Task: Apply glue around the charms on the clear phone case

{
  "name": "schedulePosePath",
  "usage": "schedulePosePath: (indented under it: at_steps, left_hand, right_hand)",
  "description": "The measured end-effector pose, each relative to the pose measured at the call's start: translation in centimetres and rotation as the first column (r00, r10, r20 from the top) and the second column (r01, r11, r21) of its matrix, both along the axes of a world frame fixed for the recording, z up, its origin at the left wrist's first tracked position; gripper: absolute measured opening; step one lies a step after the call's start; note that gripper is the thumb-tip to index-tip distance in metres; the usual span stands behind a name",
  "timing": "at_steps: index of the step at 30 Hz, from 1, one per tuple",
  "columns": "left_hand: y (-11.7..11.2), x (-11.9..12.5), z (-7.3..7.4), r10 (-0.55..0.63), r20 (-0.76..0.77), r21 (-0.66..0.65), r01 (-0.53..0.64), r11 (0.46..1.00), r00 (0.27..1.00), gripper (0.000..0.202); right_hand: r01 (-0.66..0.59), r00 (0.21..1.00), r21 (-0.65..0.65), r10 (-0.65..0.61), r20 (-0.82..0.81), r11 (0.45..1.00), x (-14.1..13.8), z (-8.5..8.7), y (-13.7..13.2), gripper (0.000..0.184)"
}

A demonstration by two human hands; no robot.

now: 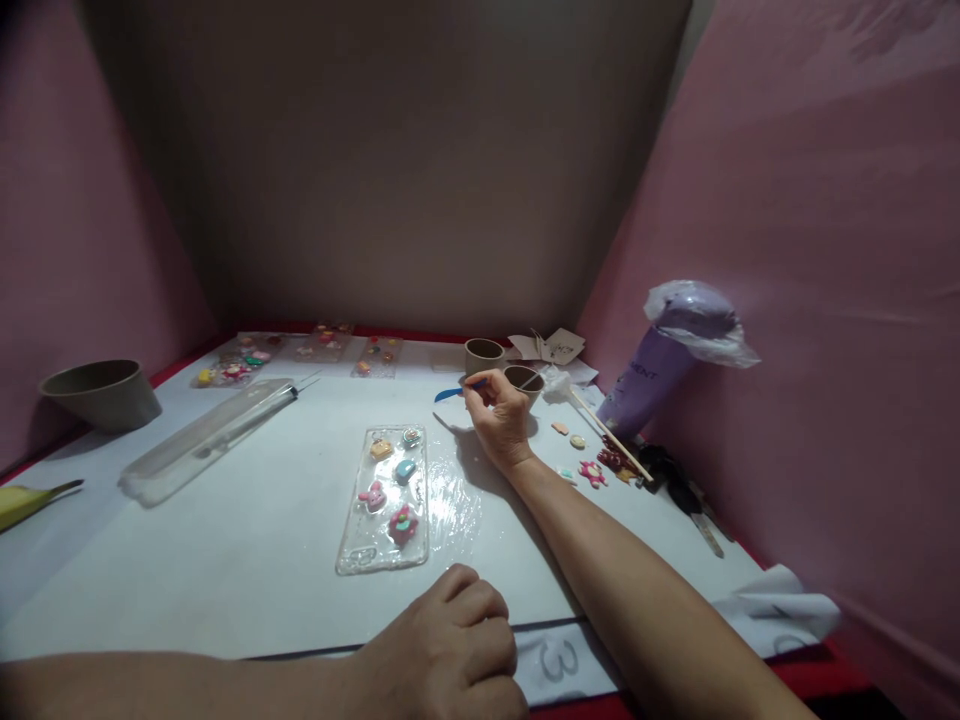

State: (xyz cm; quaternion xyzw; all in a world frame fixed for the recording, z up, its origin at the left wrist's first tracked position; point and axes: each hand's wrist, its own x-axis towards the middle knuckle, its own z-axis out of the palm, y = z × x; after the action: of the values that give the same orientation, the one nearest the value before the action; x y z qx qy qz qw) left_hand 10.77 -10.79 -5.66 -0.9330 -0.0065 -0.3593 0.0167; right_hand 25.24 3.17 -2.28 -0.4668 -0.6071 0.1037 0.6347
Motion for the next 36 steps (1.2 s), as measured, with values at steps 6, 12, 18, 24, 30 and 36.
schedulePosePath:
  at_steps: [6,12,18,24,30,36]
  left_hand:
    - [-0.03,-0.01,0.13,0.009,0.009,0.003,-0.009,1.000,1.000,0.030]
    - [-0.02,0.05,0.11,0.011,0.024,0.005,-0.011,1.000,1.000,0.031]
    - [-0.09,-0.06,0.18,0.020,-0.033,0.000,-0.020,1.000,0.999,0.031]
    - [-0.02,-0.12,0.31,0.021,-0.034,0.007,-0.021,1.000,0.999,0.032]
    - [-0.06,-0.04,0.31,0.025,0.044,0.004,-0.025,1.000,0.999,0.032]
    - [-0.15,-0.14,0.52,0.020,0.024,-0.006,-0.020,1.000,1.000,0.030]
  right_hand:
    - [-0.012,1.000,0.003,0.012,-0.010,1.000,0.01,0.01,0.00,0.008]
    - [-0.001,1.000,0.000,0.001,-0.003,1.000,-0.03,0.03,0.03,0.007]
    - [-0.004,1.000,0.004,0.004,-0.003,1.000,0.00,-0.04,0.11,0.007]
    - [0.002,1.000,0.004,-0.002,0.008,1.000,-0.03,0.12,-0.08,0.007]
    - [-0.005,1.000,0.004,0.005,0.013,1.000,-0.10,0.17,-0.15,0.007]
    - [-0.005,1.000,0.008,0.005,0.018,1.000,-0.01,0.03,0.05,0.008]
